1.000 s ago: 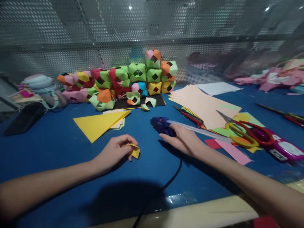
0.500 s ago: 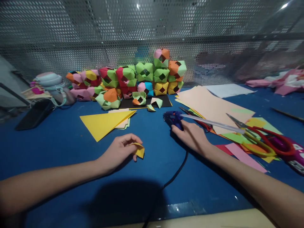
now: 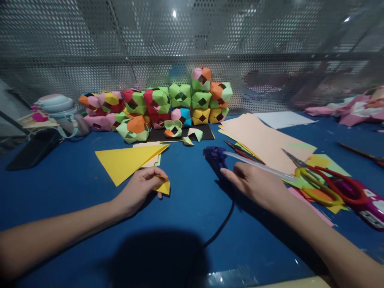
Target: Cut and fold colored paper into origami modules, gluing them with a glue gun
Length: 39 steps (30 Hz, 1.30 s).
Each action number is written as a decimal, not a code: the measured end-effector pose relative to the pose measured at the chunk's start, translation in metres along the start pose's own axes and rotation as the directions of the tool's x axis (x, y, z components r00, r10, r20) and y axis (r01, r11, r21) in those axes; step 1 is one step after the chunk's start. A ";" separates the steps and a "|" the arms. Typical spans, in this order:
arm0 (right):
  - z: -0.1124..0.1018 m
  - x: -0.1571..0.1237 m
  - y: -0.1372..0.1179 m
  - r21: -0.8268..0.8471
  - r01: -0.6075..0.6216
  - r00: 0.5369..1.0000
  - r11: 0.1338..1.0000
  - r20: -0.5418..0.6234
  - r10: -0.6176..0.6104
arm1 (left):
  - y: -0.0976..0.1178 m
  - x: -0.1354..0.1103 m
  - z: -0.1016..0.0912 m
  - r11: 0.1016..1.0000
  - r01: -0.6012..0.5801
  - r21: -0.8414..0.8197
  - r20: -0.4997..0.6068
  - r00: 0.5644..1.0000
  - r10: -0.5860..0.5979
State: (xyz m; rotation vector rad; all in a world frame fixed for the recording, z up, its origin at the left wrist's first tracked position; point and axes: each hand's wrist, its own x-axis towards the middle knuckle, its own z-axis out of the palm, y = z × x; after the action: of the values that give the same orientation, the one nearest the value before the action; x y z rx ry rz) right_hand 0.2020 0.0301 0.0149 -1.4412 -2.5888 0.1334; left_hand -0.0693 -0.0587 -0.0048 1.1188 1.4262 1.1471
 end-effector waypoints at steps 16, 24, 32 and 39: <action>0.001 -0.012 0.007 0.040 0.201 0.975 0.979 0.082 -0.204 | -0.007 0.004 -0.003 0.990 0.047 0.135 0.069 0.996 -0.056; -0.008 -0.016 -0.002 0.063 0.202 0.973 0.977 0.099 -0.208 | 0.002 -0.001 0.001 0.960 0.055 0.273 0.071 0.995 -0.077; -0.007 -0.013 0.000 0.038 0.202 0.977 0.979 0.059 -0.204 | 0.002 -0.002 0.003 0.962 0.012 0.273 0.086 0.996 -0.037; -0.010 -0.011 -0.002 -0.050 0.166 0.981 0.985 0.108 -0.160 | 0.020 0.025 0.008 0.888 -0.042 0.459 0.109 0.994 -0.010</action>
State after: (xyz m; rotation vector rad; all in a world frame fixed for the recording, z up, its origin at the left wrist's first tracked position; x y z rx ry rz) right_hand 0.2085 0.0193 0.0241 -1.2653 -2.8046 0.1136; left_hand -0.0628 -0.0303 0.0112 1.4992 1.6526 0.7553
